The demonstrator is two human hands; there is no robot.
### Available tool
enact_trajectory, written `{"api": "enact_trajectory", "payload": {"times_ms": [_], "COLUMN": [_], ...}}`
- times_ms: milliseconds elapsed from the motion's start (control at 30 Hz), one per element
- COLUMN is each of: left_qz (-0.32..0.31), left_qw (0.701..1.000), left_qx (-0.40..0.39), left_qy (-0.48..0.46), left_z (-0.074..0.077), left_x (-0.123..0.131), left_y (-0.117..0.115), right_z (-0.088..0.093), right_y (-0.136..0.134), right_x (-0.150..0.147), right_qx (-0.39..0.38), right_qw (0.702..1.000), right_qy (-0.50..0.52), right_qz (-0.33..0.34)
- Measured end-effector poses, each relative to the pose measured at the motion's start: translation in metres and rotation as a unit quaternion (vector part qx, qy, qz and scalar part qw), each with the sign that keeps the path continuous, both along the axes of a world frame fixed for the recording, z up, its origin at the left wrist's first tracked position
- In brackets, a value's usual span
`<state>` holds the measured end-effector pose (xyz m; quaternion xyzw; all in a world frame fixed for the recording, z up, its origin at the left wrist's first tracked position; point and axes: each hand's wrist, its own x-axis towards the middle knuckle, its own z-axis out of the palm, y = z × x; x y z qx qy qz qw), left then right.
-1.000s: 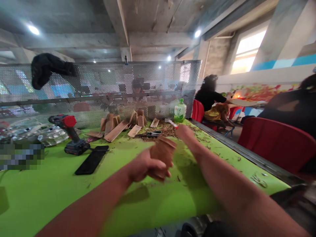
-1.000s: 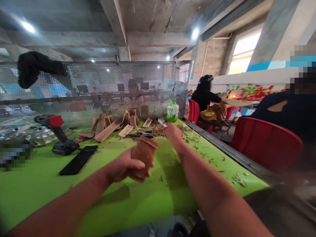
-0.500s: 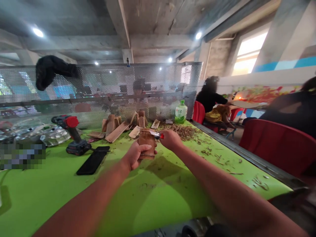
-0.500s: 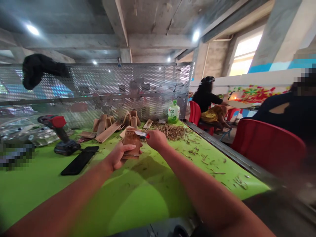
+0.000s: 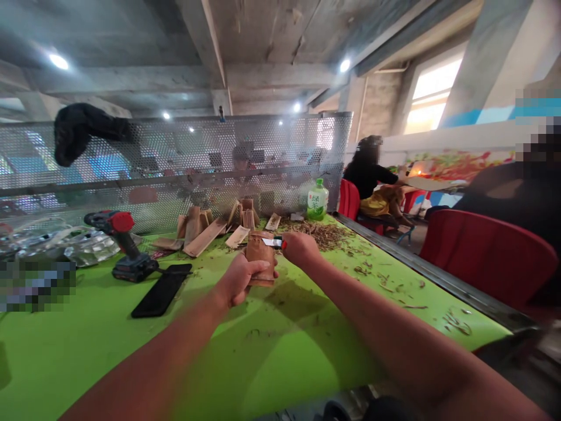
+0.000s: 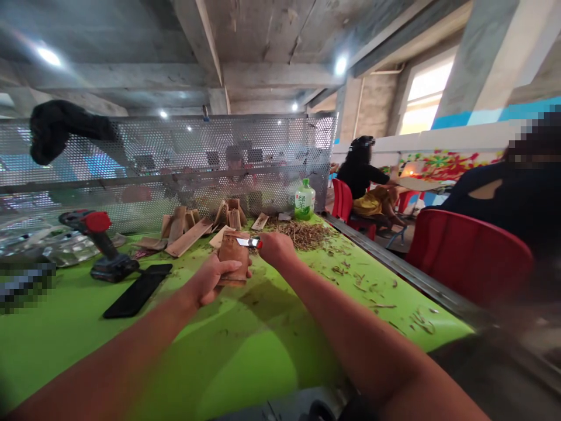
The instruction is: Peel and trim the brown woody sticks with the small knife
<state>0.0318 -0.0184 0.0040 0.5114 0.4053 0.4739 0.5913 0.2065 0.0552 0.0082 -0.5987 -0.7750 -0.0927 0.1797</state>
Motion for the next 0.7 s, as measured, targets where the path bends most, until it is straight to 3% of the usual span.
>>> {"api": "enact_trajectory", "payload": {"times_ms": [133, 233, 300, 333, 433, 533, 700], "left_qz": [0.000, -0.097, -0.165, -0.171, -0.089, -0.015, 0.001], "left_qw": [0.999, 0.994, 0.985, 0.984, 0.992, 0.993, 0.993], "left_qx": [-0.035, -0.045, -0.034, -0.025, -0.011, -0.011, -0.005], "left_qy": [-0.018, -0.024, -0.038, -0.051, -0.090, -0.119, -0.115], "left_z": [0.006, 0.010, 0.010, 0.009, 0.005, 0.002, 0.003], "left_x": [0.005, 0.012, 0.016, 0.017, 0.012, 0.000, -0.005], "left_y": [-0.008, -0.025, -0.034, -0.034, -0.022, -0.004, 0.000], "right_z": [0.001, 0.002, 0.002, 0.001, -0.001, -0.004, -0.006], "right_y": [0.015, 0.034, 0.045, 0.047, 0.045, 0.029, 0.002], "right_x": [0.011, 0.050, 0.079, 0.089, 0.084, 0.044, -0.002], "right_qx": [-0.006, -0.116, -0.105, -0.079, -0.027, -0.003, 0.001], "right_qw": [0.999, 0.974, 0.950, 0.948, 0.961, 0.980, 0.993], "right_qy": [0.031, 0.132, 0.181, 0.198, 0.211, 0.184, 0.112], "right_qz": [-0.009, -0.142, -0.232, -0.236, -0.179, -0.079, 0.031]}}
